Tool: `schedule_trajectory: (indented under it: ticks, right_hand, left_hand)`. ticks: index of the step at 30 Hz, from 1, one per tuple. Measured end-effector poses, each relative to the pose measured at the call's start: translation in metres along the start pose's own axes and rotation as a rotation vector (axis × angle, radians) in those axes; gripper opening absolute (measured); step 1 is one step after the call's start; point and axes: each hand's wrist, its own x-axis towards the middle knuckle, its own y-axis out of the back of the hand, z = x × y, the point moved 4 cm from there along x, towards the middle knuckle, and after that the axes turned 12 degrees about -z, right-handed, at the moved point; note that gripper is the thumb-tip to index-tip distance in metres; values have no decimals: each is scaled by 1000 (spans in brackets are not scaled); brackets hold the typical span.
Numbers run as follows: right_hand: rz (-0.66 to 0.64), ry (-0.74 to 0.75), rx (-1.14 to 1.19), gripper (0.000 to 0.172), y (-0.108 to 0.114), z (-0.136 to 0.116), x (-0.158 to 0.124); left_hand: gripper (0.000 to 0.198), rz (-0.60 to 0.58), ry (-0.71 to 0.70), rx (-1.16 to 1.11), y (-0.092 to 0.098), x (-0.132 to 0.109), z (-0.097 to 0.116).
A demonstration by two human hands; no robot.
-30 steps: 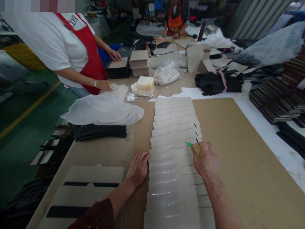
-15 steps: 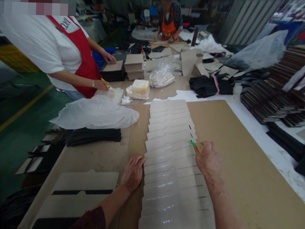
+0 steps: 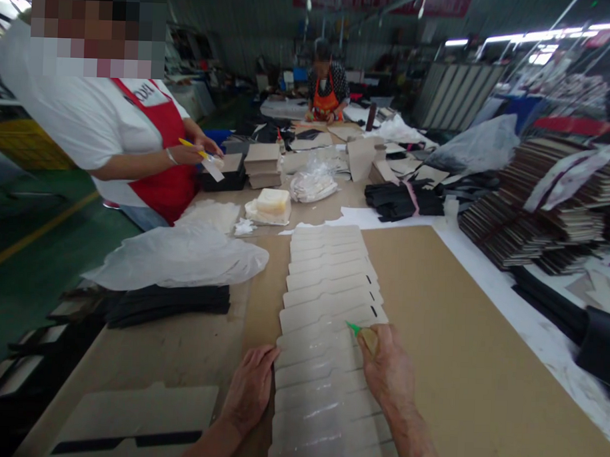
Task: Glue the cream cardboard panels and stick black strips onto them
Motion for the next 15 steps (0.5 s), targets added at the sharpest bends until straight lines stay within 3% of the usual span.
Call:
schedule_trajectory:
  ticks: [5,10,15]
  right_hand:
    - [133,-39,227,39,10,13,9]
    - [286,-98,238,39,29,35,41]
    - [275,-104,235,42,24,45,70]
  left_hand:
    - [43,-18,15,-5,-2,-1,-2]
    - [42,-16,19,8,0,-2,-1]
    - [44,18,8,40,2,-2,1]
